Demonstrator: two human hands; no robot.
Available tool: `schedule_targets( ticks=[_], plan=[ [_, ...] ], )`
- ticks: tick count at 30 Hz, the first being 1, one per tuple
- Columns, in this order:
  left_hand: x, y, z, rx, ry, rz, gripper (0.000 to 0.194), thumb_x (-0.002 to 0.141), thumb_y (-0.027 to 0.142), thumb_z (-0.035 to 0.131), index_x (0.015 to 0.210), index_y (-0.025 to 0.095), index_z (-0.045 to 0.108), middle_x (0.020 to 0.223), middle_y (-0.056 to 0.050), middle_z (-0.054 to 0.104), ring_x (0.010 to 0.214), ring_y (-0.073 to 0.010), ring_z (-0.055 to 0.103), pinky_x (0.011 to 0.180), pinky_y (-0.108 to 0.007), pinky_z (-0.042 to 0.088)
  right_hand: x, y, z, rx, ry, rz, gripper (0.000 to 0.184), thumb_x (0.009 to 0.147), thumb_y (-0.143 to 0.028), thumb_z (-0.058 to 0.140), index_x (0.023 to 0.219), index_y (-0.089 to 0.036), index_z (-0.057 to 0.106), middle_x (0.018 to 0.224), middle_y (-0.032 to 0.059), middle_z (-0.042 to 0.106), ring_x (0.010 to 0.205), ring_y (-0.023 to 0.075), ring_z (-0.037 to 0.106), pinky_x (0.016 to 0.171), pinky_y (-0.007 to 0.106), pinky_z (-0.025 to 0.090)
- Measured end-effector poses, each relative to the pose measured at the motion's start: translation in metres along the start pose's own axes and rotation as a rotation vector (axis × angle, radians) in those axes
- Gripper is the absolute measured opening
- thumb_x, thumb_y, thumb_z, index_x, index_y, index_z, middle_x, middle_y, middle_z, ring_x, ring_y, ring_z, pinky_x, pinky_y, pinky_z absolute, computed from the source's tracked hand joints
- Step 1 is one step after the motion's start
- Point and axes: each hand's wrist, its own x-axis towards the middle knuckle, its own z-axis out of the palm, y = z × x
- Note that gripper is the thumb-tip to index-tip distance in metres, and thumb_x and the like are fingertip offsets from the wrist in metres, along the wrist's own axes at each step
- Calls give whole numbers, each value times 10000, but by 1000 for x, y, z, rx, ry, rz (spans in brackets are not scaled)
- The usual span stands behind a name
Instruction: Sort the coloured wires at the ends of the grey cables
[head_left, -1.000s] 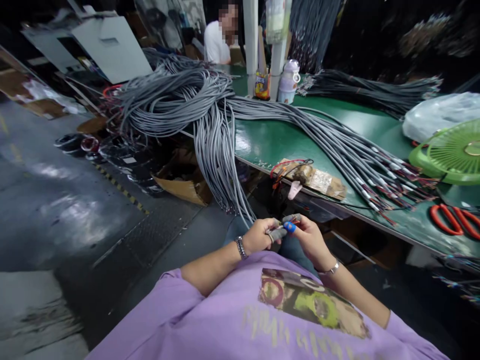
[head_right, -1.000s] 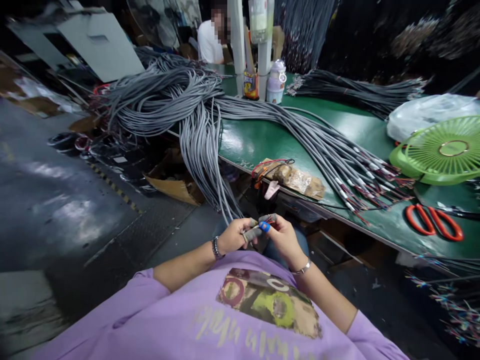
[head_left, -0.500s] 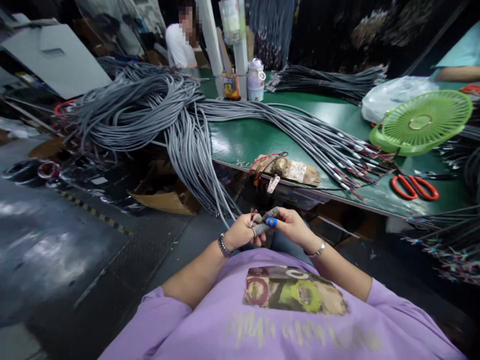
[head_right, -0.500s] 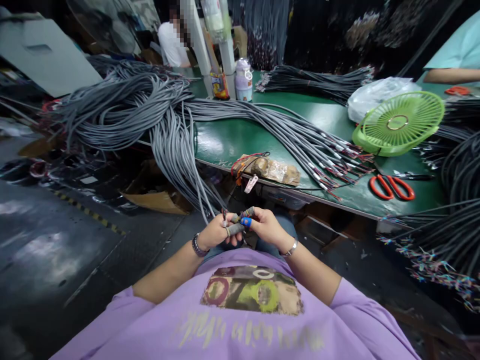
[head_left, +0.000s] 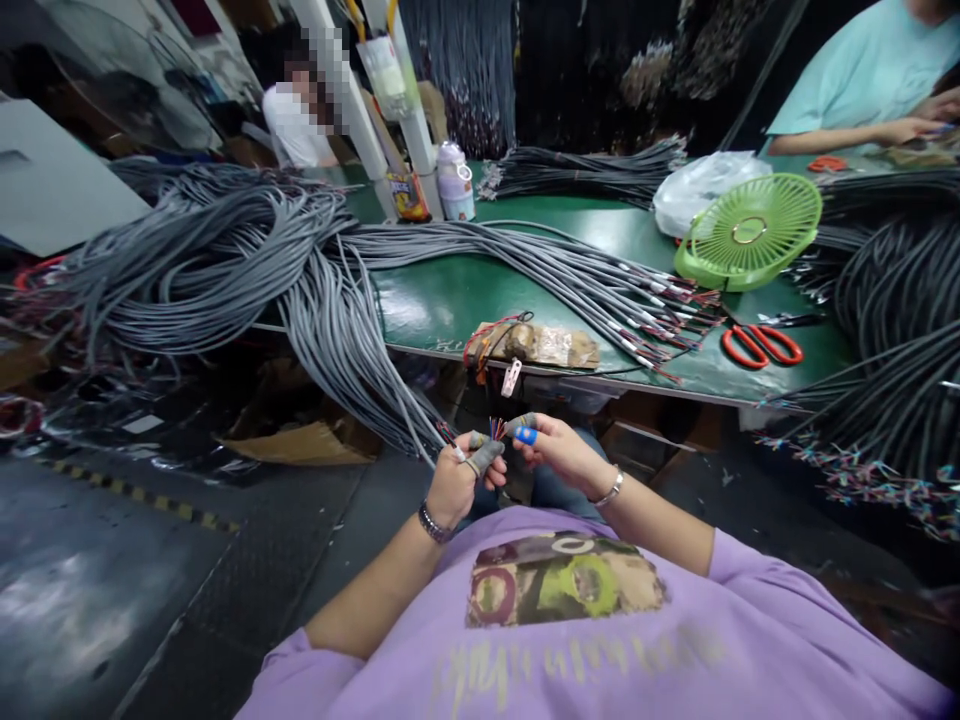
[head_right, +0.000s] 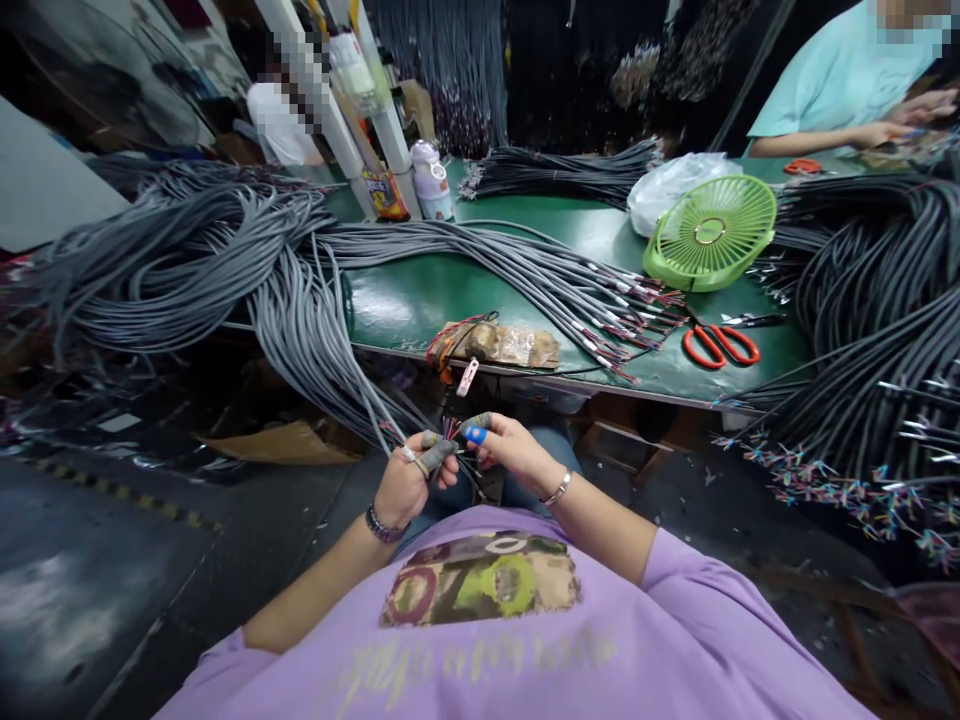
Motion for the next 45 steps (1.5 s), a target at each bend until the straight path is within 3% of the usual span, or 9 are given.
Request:
schedule_targets(
  ticks=[4,9,20,27,32,37,45],
  plan=[
    [0,-1,0,63,-45,8,312,696,417,717,726,150,558,572,-14,658,423,-111,589,361,-173,385,2,-3,14,-149,-30,-91,341,609,-397,788,784,-160,614,635,-35,569,514,65,456,468,195,392],
    [0,-2,-4,168,-63,-14,336,694,440,716,761,150,561,555,-7,651,398,-113,581,333,-169,349,9,-1,16,-219,-4,-175,297,628,-397,767,723,-160,615,612,-28,563,518,75,451,456,197,374],
    [7,-8,4,-67,165,79,287,679,390,727,745,141,599,571,-7,642,447,-113,603,346,-163,319,9,16,14,-131,59,-113,335,625,-434,759,654,-159,570,518,-56,497,456,63,404,439,204,325],
    [13,-6,2,-20,144,49,290,688,405,722,722,145,598,547,10,626,386,-68,533,338,-153,284,13,15,7,-114,47,-54,324,679,-456,716,695,-162,581,565,-40,533,475,69,434,459,204,352],
    [15,-9,3,75,112,29,268,681,381,724,701,153,583,536,14,628,379,-73,533,340,-157,284,22,3,6,-166,11,-127,328,656,-429,743,808,-164,624,710,-6,606,611,100,508,539,220,407],
    [17,-10,6,140,95,19,235,680,345,718,696,155,582,531,14,626,381,-77,538,349,-158,296,30,3,6,-196,-8,-175,309,622,-399,770,688,-155,592,639,-24,566,595,95,475,579,237,399],
    [20,-9,5,119,92,-36,289,656,384,732,694,152,563,521,8,624,370,-83,533,337,-159,294,25,11,5,-96,35,-75,322,636,-424,750,722,-154,599,640,-23,565,563,88,460,537,233,371]
  ],
)
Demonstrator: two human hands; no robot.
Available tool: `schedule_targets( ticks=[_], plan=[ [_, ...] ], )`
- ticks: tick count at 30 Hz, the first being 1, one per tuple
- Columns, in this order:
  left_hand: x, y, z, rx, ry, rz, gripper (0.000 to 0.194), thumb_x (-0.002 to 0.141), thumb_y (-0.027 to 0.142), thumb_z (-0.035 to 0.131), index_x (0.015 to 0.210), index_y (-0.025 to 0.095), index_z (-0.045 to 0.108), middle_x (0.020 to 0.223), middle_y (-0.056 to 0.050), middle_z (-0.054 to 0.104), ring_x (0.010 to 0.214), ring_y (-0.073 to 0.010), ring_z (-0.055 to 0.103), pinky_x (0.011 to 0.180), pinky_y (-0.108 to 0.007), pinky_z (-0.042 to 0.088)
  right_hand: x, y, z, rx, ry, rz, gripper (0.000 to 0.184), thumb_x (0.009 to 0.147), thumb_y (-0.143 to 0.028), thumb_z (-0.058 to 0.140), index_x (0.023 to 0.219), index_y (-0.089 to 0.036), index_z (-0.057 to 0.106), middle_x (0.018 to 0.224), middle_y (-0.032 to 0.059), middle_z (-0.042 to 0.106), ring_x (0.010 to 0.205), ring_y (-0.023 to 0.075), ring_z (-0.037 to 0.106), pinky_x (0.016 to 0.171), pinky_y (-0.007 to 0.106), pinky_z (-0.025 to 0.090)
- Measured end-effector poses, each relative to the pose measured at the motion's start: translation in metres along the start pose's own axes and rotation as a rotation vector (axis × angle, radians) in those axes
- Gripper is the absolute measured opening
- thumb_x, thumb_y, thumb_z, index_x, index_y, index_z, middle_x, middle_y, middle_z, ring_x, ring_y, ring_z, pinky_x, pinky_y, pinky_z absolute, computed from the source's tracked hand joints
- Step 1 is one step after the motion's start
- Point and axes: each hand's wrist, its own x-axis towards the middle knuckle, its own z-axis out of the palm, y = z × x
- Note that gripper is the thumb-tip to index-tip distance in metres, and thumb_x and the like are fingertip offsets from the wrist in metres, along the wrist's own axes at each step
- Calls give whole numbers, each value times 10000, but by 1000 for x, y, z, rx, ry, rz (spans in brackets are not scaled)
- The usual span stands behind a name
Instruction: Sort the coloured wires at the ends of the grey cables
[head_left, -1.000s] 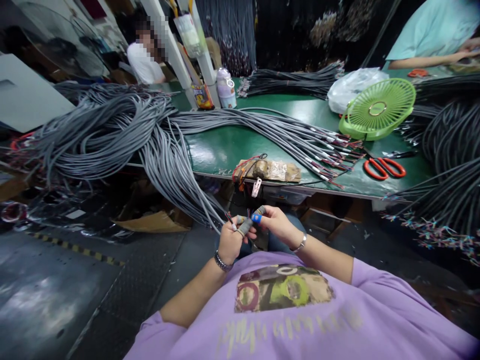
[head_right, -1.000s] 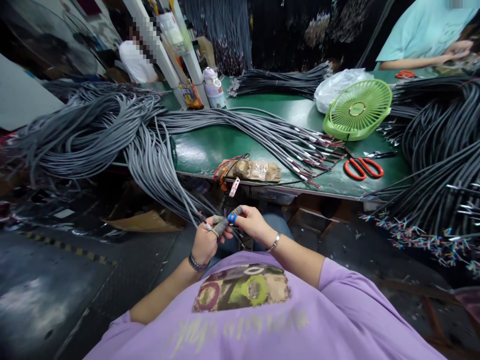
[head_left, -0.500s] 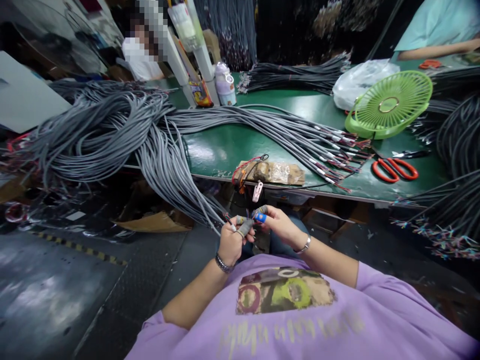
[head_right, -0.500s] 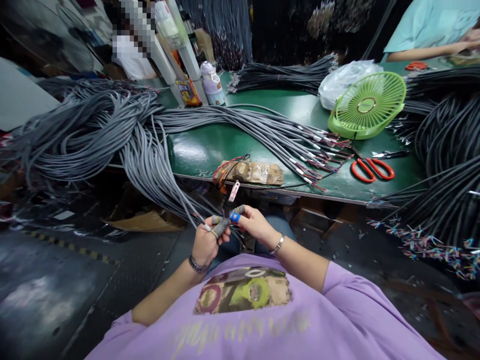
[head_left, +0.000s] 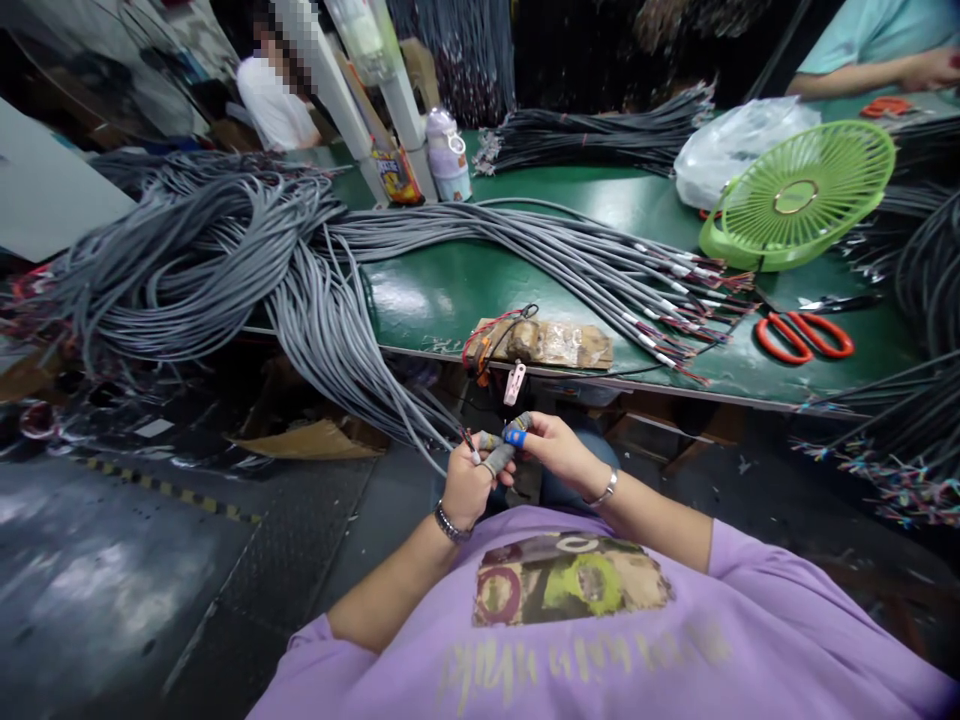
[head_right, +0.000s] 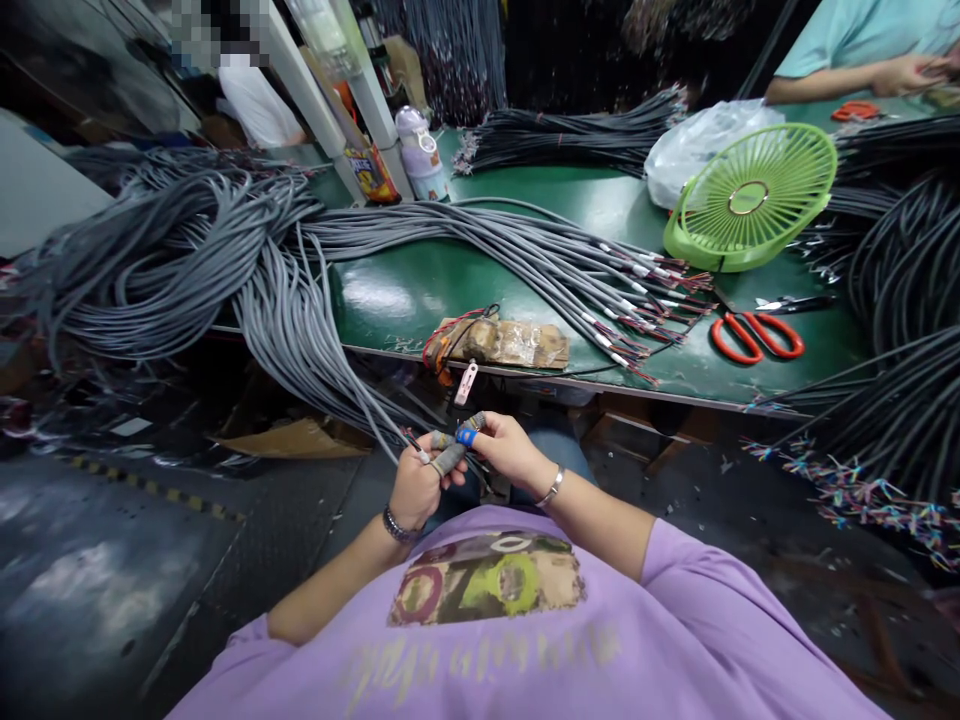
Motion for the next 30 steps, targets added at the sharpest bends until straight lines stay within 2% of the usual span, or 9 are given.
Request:
schedule_targets(
  ticks=[5,8,13,18,23,27,30],
  plan=[
    [2,2,-4,4,-131,-96,302,649,385,736,676,148,551,498,2,617,358,-92,532,324,-162,284,-2,2,1,-23,-15,-69,316,639,-411,754,698,-149,588,624,-30,560,567,86,459,562,243,373],
    [0,2,-3,-30,-79,-40,291,673,381,723,661,146,550,507,1,619,371,-87,537,334,-160,288,-2,2,2,-46,0,-97,315,660,-422,740,709,-147,594,640,-24,569,580,89,464,569,246,375],
    [-4,0,3,-118,34,31,271,693,372,712,677,150,557,516,12,616,374,-79,533,334,-157,282,-3,3,6,23,46,-46,322,667,-441,732,714,-151,600,594,-40,525,527,77,421,512,232,340],
    [-4,2,2,-145,49,24,278,684,374,720,680,148,558,500,21,599,361,-71,515,331,-151,273,-4,1,8,46,42,-13,327,655,-440,744,724,-148,614,602,-38,534,523,72,424,510,227,351],
    [-3,6,-1,-153,83,34,287,681,383,721,666,143,564,486,26,584,354,-62,501,327,-144,263,-5,-1,-2,141,55,51,316,670,-438,737,729,-153,614,621,-29,552,538,73,464,532,222,406],
    [-3,12,-3,-169,60,49,275,681,371,722,659,143,570,492,23,590,349,-63,504,322,-145,260,2,-5,-15,308,95,82,352,727,-495,682,799,-154,633,680,-5,590,541,70,493,536,216,451],
    [0,20,-3,-178,-26,47,284,679,370,727,633,142,563,487,18,589,340,-64,498,318,-148,261,14,-13,-22,353,92,112,357,806,-504,606,814,-148,635,679,3,596,529,68,504,521,205,462]
  ],
)
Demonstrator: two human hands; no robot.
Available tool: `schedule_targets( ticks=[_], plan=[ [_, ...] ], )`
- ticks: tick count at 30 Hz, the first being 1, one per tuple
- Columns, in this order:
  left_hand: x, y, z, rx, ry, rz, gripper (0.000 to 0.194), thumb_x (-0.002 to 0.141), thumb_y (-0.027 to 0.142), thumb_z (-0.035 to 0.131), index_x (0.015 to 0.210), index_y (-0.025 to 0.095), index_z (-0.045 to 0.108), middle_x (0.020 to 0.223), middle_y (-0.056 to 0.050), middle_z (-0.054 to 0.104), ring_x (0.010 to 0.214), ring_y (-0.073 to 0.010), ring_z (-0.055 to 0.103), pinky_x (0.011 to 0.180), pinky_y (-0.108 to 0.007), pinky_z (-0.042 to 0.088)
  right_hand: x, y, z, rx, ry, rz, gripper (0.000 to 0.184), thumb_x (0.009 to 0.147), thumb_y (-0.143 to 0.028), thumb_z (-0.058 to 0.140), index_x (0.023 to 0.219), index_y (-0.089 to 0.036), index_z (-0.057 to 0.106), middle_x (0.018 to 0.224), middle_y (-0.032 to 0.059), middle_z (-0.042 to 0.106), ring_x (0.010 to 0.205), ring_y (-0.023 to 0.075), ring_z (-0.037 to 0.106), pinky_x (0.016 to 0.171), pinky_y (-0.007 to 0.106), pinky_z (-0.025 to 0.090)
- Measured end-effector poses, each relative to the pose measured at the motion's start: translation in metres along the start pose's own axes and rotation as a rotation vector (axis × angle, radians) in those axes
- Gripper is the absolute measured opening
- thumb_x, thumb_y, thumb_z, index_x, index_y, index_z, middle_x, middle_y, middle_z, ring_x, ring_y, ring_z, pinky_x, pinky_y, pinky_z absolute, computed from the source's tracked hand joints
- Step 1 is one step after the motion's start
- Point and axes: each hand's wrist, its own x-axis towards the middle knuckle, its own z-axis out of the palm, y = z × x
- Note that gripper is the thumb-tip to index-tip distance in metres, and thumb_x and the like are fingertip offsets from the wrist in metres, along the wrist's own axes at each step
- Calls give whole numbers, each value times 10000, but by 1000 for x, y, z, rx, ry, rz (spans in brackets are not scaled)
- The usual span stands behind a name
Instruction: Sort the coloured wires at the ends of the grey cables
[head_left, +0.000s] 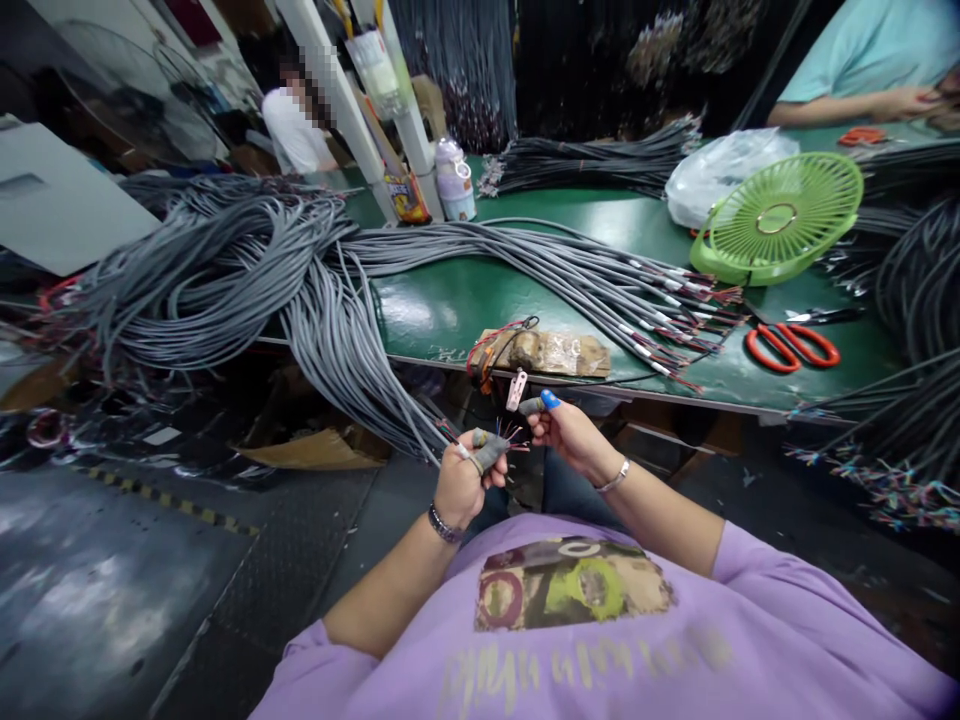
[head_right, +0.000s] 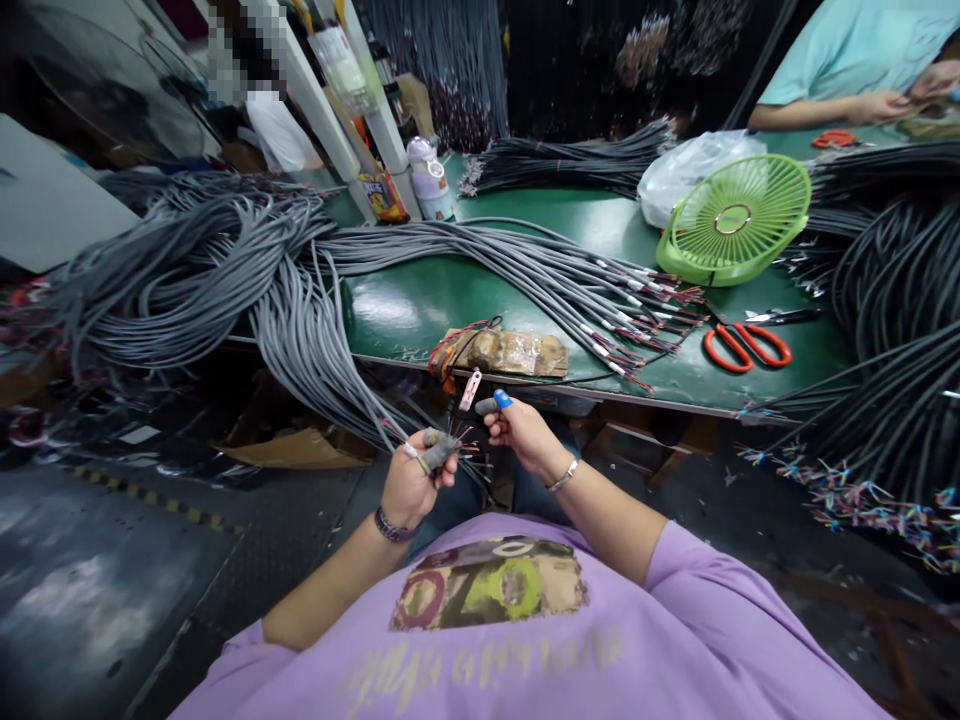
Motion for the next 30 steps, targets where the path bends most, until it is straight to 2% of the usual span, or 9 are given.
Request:
schedule_targets(
  ticks=[4,7,13,18,26,30],
  plan=[
    [8,9,4,-35,-108,-26,293,645,372,752,649,144,568,489,14,597,330,-72,498,305,-149,258,16,-17,7,45,-79,90,423,863,-541,505,803,-141,629,695,17,620,524,77,531,496,205,471],
    [16,12,7,-71,-126,-40,305,624,372,765,654,148,559,477,19,592,319,-71,488,300,-147,263,25,-24,15,67,-152,143,446,877,-547,474,816,-137,637,690,27,634,515,84,538,478,204,470],
    [25,10,10,-94,-122,-52,282,634,347,755,664,149,557,476,21,589,320,-66,485,297,-139,256,32,-19,19,98,-124,55,314,865,-426,573,808,-127,653,622,10,610,483,73,510,466,186,453],
    [26,6,10,-100,-124,-68,300,620,357,759,652,151,542,475,22,585,319,-64,475,303,-144,266,30,-13,21,173,-119,73,328,850,-458,586,853,-139,663,639,19,624,526,94,526,478,200,449],
    [26,1,9,-84,-98,-69,275,641,345,738,667,149,547,476,29,577,320,-56,463,305,-142,253,31,-11,33,212,-10,-43,308,748,-444,710,755,-140,661,596,-3,583,507,73,466,499,189,433],
    [26,0,10,-65,-101,-76,287,636,347,743,650,151,534,469,26,578,317,-60,465,304,-144,260,30,-10,31,235,-15,-2,331,771,-477,674,783,-147,648,618,6,597,515,86,485,497,200,440]
  ],
)
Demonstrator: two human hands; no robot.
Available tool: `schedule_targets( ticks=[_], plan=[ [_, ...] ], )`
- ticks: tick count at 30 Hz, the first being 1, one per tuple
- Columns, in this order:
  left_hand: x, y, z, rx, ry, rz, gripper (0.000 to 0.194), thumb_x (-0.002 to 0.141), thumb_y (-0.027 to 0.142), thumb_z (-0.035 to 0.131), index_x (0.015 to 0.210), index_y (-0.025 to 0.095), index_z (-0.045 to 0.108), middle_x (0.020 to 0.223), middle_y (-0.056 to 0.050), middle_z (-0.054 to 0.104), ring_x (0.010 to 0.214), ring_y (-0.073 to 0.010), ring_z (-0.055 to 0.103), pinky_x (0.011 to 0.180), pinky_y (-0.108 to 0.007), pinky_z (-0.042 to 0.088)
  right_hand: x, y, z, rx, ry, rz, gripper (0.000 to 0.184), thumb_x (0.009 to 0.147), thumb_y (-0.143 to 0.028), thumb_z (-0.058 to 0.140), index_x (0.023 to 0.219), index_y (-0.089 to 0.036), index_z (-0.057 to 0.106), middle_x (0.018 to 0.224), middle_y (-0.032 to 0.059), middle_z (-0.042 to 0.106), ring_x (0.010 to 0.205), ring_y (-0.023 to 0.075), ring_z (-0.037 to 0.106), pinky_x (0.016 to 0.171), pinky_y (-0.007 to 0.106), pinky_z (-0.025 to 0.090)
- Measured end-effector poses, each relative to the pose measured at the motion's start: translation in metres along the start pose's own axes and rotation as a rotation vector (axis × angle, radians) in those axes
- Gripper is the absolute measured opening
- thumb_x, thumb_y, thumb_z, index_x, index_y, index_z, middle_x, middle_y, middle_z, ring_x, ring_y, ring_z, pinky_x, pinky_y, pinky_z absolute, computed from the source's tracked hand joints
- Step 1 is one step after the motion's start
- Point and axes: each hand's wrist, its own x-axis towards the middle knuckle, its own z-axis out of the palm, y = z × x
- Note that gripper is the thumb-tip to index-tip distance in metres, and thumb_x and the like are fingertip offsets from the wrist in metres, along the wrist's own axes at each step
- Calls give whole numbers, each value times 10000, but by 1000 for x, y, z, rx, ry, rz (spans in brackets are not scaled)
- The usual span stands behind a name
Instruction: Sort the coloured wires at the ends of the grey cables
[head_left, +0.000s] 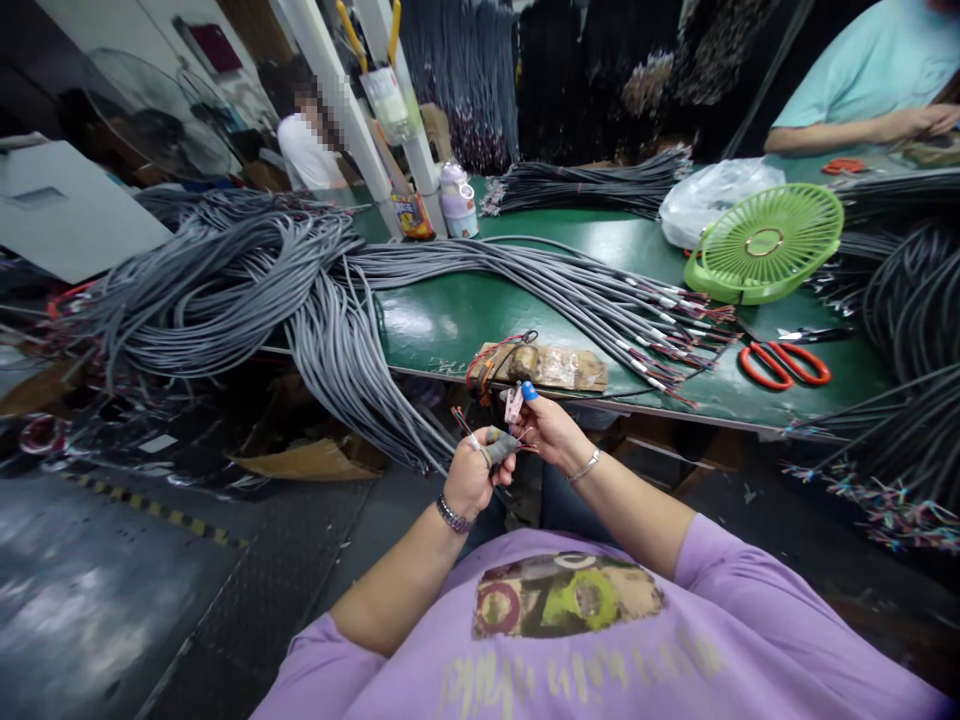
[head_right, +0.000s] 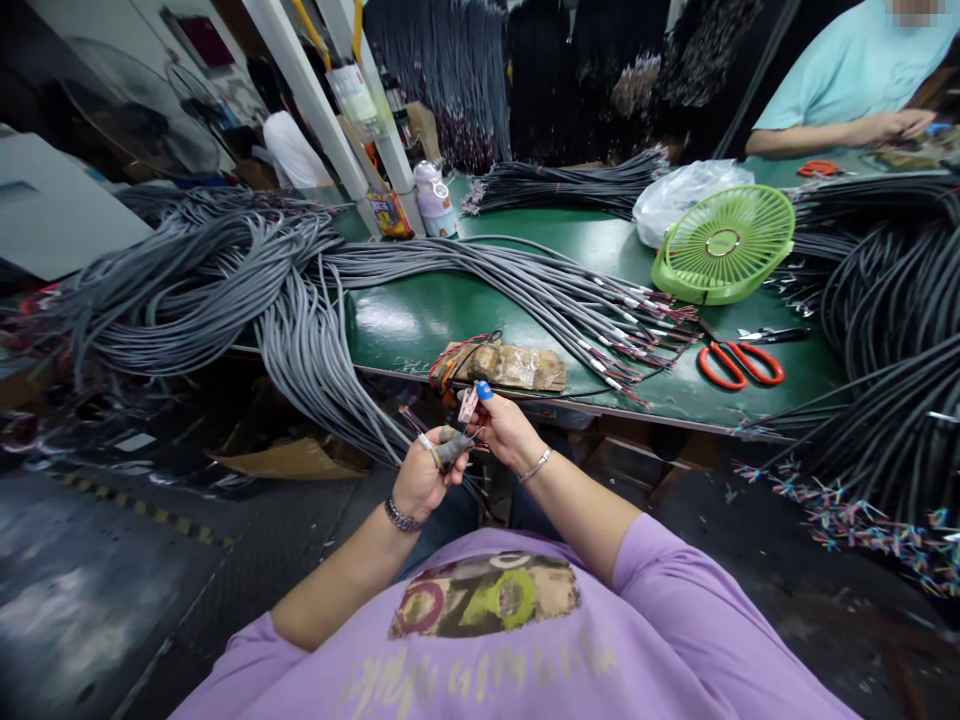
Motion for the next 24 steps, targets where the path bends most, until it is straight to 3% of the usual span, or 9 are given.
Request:
schedule_targets(
  ticks=[5,8,14,18,22,24],
  plan=[
    [-5,2,1,12,2,13,296,654,365,743,651,151,539,474,28,578,318,-57,466,307,-146,255,-6,-5,-6,-21,-104,153,490,824,-621,506,832,-149,640,676,39,630,538,118,546,482,231,457],
    [-11,1,2,35,16,45,308,660,383,746,648,147,548,488,26,581,330,-57,475,317,-153,258,-9,-7,-6,-47,-138,172,471,833,-597,509,827,-144,638,674,31,623,523,106,531,479,226,454],
    [-17,-3,6,48,105,146,298,673,393,735,658,146,569,501,24,587,347,-59,493,329,-158,254,-9,-7,-3,-138,-104,29,200,793,-344,652,778,-145,635,663,8,614,521,75,504,501,193,453],
    [-15,1,8,23,140,151,288,670,388,733,675,151,570,506,26,588,350,-61,494,331,-160,246,-8,-5,-5,-128,-109,41,293,806,-434,611,768,-144,636,625,4,589,492,78,473,481,204,437],
    [-12,2,11,33,152,140,297,666,399,731,670,151,568,507,27,586,351,-59,490,332,-163,235,-3,3,-11,-212,-6,-141,401,753,-555,636,722,-156,622,635,6,595,517,84,479,496,206,421],
    [-10,0,11,33,154,140,304,661,403,734,667,151,565,507,27,585,351,-60,491,334,-163,239,0,6,-13,-225,-27,-168,442,736,-604,628,748,-162,631,644,8,601,529,91,484,504,213,420]
  ],
)
